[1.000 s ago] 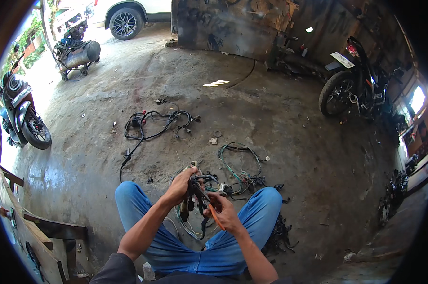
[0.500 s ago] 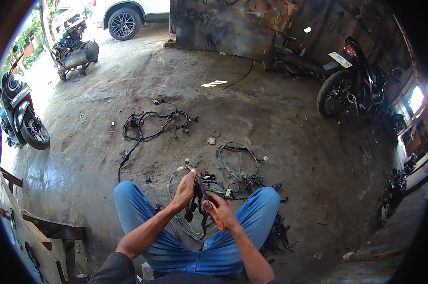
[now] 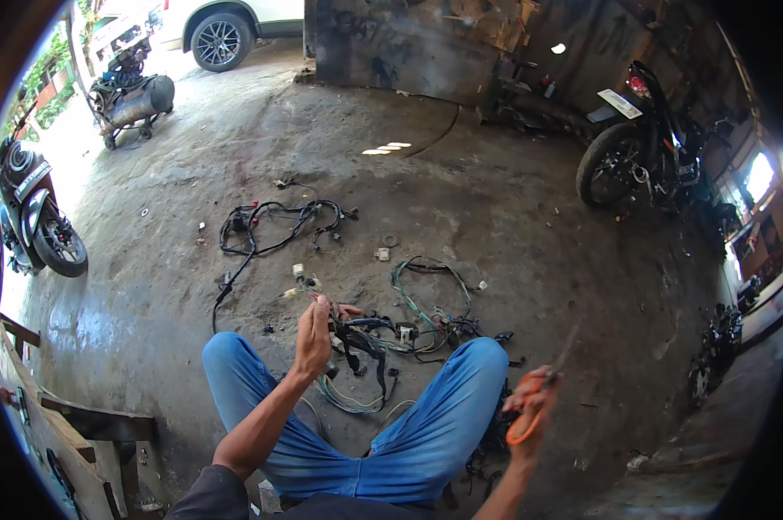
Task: Inspect and organize a motorcycle wiring harness while sitting on the floor.
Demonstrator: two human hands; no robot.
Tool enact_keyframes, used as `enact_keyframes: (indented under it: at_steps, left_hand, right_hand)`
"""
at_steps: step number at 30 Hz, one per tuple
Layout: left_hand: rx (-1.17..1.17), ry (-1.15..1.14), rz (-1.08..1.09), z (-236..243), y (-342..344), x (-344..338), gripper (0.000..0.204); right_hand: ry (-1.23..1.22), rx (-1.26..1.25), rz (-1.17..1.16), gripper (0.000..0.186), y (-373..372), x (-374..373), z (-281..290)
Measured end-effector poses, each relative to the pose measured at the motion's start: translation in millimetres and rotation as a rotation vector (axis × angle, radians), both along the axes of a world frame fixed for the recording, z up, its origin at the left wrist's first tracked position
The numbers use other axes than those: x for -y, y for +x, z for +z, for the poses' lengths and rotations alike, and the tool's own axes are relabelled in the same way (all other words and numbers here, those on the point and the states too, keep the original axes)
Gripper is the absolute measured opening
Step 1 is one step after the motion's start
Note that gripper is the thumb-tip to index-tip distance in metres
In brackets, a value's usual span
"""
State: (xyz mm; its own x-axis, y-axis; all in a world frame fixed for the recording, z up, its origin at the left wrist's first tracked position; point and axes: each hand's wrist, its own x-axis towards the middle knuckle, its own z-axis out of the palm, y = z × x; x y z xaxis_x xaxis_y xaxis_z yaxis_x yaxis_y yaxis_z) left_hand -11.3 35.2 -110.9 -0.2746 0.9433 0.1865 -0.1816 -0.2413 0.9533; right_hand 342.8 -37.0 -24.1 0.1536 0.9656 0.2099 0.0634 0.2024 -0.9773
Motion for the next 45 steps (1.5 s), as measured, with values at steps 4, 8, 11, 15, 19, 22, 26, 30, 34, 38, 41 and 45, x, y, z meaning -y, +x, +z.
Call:
enact_keyframes:
  at_steps: [4, 8, 11, 15, 19, 22, 26, 30, 34, 38, 41, 45]
  left_hand:
    - [-0.153, -0.190, 0.003, 8.5, -1.8, 5.4, 0.045]
    - [0.008, -0.246, -0.077, 37.7, 9.3, 17.3, 0.044]
    - [0.115, -0.291, -0.126, 61.3, 11.2, 32.5, 0.044]
    - [0.149, -0.249, -0.154, 81.3, 17.8, 43.8, 0.042]
    - [0.147, -0.187, -0.177, 80.4, 21.7, 55.0, 0.039]
    - [0.113, -0.121, -0.148, 89.0, 41.9, 59.0, 0.038]
    - [0.055, -0.138, -0.042, 89.4, 56.8, 64.9, 0.033]
    - [0.030, -0.135, -0.009, 84.1, 60.6, 68.2, 0.028]
    - [-0.011, -0.127, 0.045, 78.2, 64.7, 72.5, 0.027]
    - [0.002, -0.118, 0.121, 87.8, 72.5, 73.9, 0.030]
    - [0.112, -0.122, 0.108, 100.8, 76.0, 74.4, 0.030]
    - [0.127, -0.151, 0.049, 107.3, 71.7, 74.6, 0.031]
  right_hand:
    - [-0.256, 0.884, -0.443, 0.049, 103.7, 12.5, -103.5]
    - [-0.744, 0.999, -0.483, 0.049, 152.4, 78.5, -251.9]
    - [-0.838, 0.996, -0.456, 0.044, 136.5, 113.3, -280.6]
    - [-0.508, 0.804, -0.564, 0.035, 140.3, 101.9, -292.6]
    - [0.054, 0.515, -0.818, 0.030, 4.6, 23.9, -83.9]
    - [0.253, 0.301, -0.426, 0.023, -64.5, 26.4, 6.3]
    - [0.180, 0.409, -0.085, 0.024, -147.8, 20.5, 34.0]
    - [0.000, 0.288, -0.141, 0.025, -177.3, 6.3, 20.4]
    - [-0.036, 0.170, -0.162, 0.020, -184.2, 8.2, 17.5]
    - [-0.094, -0.061, -0.134, 0.017, -186.1, 11.3, 5.4]
    - [0.013, -0.113, -0.140, 0.014, -188.5, 15.4, 10.6]
    - [-0.066, -0.292, -0.034, 0.011, -182.1, 22.1, 19.6]
